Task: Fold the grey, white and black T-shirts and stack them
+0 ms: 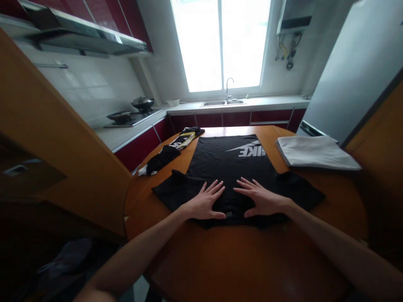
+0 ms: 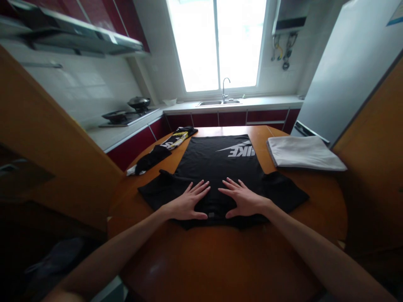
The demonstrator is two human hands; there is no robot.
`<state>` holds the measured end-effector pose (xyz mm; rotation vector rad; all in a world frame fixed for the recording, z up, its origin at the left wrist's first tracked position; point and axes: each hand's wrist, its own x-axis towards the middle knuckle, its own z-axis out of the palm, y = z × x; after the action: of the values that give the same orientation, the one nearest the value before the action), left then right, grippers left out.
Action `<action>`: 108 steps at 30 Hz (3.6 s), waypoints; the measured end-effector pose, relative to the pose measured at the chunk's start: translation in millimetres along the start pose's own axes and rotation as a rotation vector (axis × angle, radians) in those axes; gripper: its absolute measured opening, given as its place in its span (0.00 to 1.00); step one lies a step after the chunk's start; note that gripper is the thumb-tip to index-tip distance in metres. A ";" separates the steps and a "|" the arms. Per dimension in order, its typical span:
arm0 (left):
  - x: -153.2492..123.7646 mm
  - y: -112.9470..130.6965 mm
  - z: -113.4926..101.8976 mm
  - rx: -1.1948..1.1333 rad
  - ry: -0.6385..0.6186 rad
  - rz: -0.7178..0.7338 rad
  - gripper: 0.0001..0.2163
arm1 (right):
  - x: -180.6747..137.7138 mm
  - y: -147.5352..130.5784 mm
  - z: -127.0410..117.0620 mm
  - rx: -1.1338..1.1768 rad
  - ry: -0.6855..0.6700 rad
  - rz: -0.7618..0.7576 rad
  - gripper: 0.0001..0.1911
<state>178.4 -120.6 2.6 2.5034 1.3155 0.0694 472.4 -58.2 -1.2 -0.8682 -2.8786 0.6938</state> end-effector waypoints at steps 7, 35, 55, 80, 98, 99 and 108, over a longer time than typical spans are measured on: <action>0.8 -1.5 0.3 0.000 -0.025 -0.005 0.53 | 1.0 -1.3 4.3 0.035 -0.015 -0.013 0.56; -93.9 -149.4 -67.9 -0.053 0.354 -0.974 0.22 | 16.7 9.7 34.0 0.140 0.498 -0.025 0.18; -96.5 -151.3 -67.4 -0.385 0.338 -0.871 0.16 | 16.6 5.8 31.0 0.154 0.486 -0.003 0.18; -20.0 -62.9 -44.6 -0.871 0.767 -0.165 0.20 | 17.3 3.5 30.6 0.161 0.446 -0.021 0.18; -6.4 -100.8 1.6 -0.003 0.306 -0.471 0.29 | 16.7 -3.8 33.4 0.163 0.438 -0.043 0.17; -7.6 -103.6 2.2 -0.005 0.289 -0.504 0.31 | 16.5 -3.9 33.4 0.165 0.438 -0.043 0.17; -8.8 -97.5 -17.7 -0.068 0.496 -0.311 0.26 | 16.0 -3.0 31.9 0.152 0.439 -0.044 0.17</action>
<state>92.5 -71.7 -8.4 2.2719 1.8383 0.6873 451.7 -64.7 -29.7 -0.8149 -2.4161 0.6162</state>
